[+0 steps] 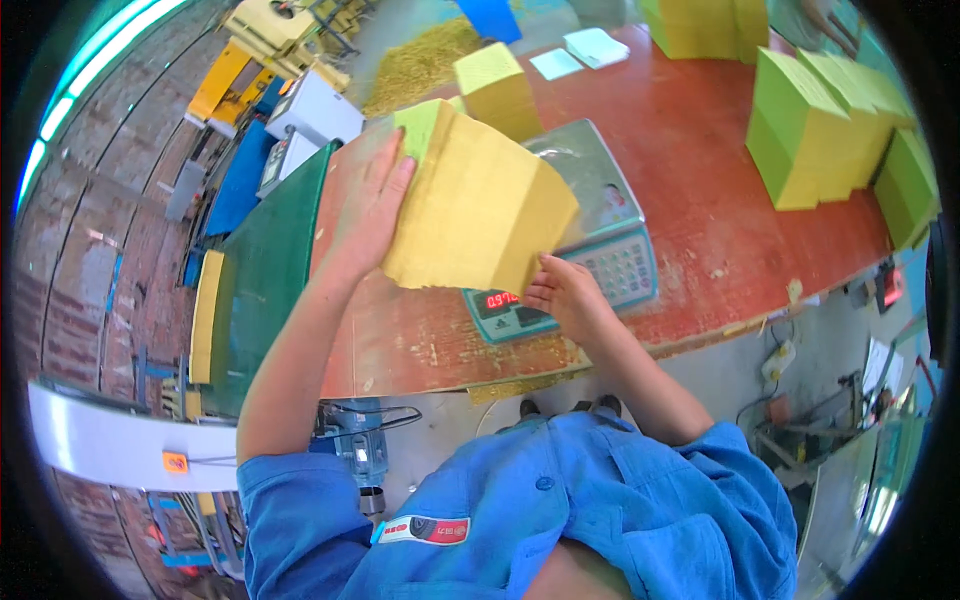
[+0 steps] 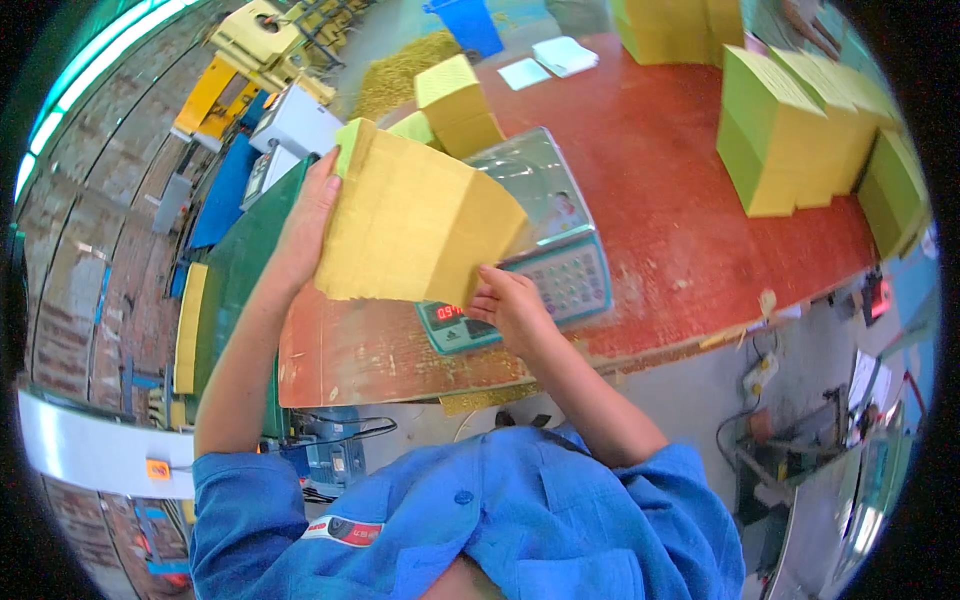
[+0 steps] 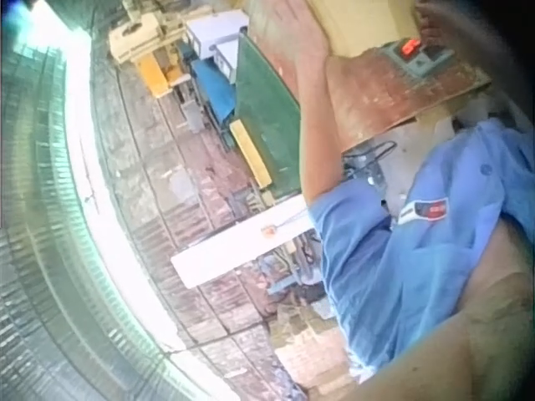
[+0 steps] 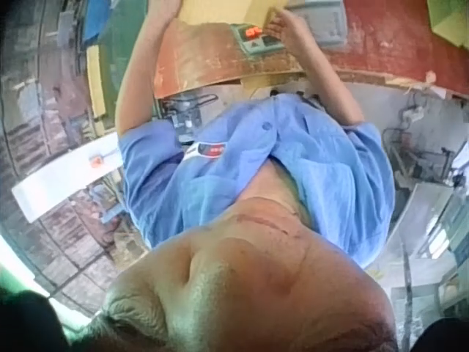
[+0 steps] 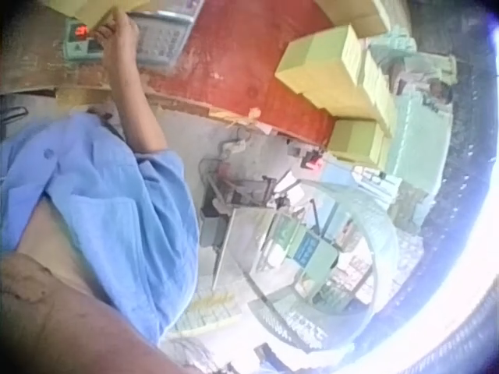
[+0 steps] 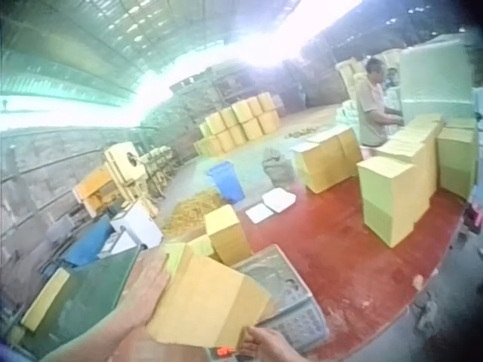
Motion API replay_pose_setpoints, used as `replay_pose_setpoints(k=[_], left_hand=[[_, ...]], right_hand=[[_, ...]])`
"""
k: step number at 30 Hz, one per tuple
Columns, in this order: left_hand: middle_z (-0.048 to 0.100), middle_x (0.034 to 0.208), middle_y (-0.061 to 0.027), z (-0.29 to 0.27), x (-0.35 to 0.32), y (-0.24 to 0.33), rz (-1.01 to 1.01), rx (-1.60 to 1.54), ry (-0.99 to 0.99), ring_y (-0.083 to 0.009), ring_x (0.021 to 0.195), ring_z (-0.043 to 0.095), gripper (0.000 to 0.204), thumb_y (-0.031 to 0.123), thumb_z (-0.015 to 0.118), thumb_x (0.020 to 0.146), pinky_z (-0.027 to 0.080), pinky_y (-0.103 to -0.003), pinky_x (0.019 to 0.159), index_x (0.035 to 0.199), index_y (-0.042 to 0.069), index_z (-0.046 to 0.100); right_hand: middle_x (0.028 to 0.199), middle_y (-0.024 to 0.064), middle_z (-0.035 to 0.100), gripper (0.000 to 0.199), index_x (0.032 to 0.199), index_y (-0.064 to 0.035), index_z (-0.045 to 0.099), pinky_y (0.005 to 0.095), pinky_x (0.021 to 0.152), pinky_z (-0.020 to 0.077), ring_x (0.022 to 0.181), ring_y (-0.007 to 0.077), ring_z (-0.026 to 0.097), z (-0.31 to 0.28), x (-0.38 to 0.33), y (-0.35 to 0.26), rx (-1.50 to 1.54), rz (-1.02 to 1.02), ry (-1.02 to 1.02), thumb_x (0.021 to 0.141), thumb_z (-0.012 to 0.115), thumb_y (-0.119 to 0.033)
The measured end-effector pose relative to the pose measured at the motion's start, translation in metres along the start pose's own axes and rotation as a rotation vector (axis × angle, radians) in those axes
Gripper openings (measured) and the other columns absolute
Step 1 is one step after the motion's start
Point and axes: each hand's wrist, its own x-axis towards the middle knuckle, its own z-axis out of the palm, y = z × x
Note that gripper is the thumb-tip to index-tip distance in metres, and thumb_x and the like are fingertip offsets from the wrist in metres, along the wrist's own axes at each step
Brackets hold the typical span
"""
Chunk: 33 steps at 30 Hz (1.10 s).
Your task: The recorder is weighing stacks of yellow paper on a digital scale and organizing them into larger piles.
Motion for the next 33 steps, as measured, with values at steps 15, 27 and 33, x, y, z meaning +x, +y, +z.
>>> replay_pose_setpoints(k=[15,27,33], left_hand=[[0.047,0.143,-0.0065,-0.066,-0.24,-0.159,-0.815,-1.552,0.473,-0.0182,0.123,0.053,0.056,0.043,0.041,0.102,0.044,-0.035,0.102,0.146,0.009,0.035],[0.047,0.142,-0.0067,-0.068,-0.336,-0.309,-1.044,-1.198,0.391,-0.0212,0.126,0.048,0.064,0.054,0.03,0.101,0.038,-0.035,0.103,0.139,0.005,0.045],[0.055,0.131,-0.0086,-0.083,-0.339,-0.312,-0.891,-1.145,0.297,-0.0188,0.12,0.051,0.056,0.046,0.037,0.1,0.044,-0.036,0.095,0.137,0.006,0.047]], right_hand=[[0.079,0.009,0.064,0.042,0.099,0.009,0.062,0.0303,0.062,0.0454,0.07,0.0138,0.056,0.187,0.046,0.06,-1.268,-0.238,-0.144,0.088,0.067,-0.032],[0.083,0.0113,0.066,0.038,0.104,0.006,0.064,0.0325,0.068,0.0472,0.076,0.0145,0.059,0.197,0.114,0.157,-1.704,0.157,-0.109,0.089,0.063,-0.029],[0.107,0.0149,0.066,0.05,0.122,0.0056,0.057,0.0309,0.085,0.0475,0.098,0.0177,0.061,0.199,0.125,0.153,-1.542,0.018,-0.1,0.092,0.062,-0.034]])
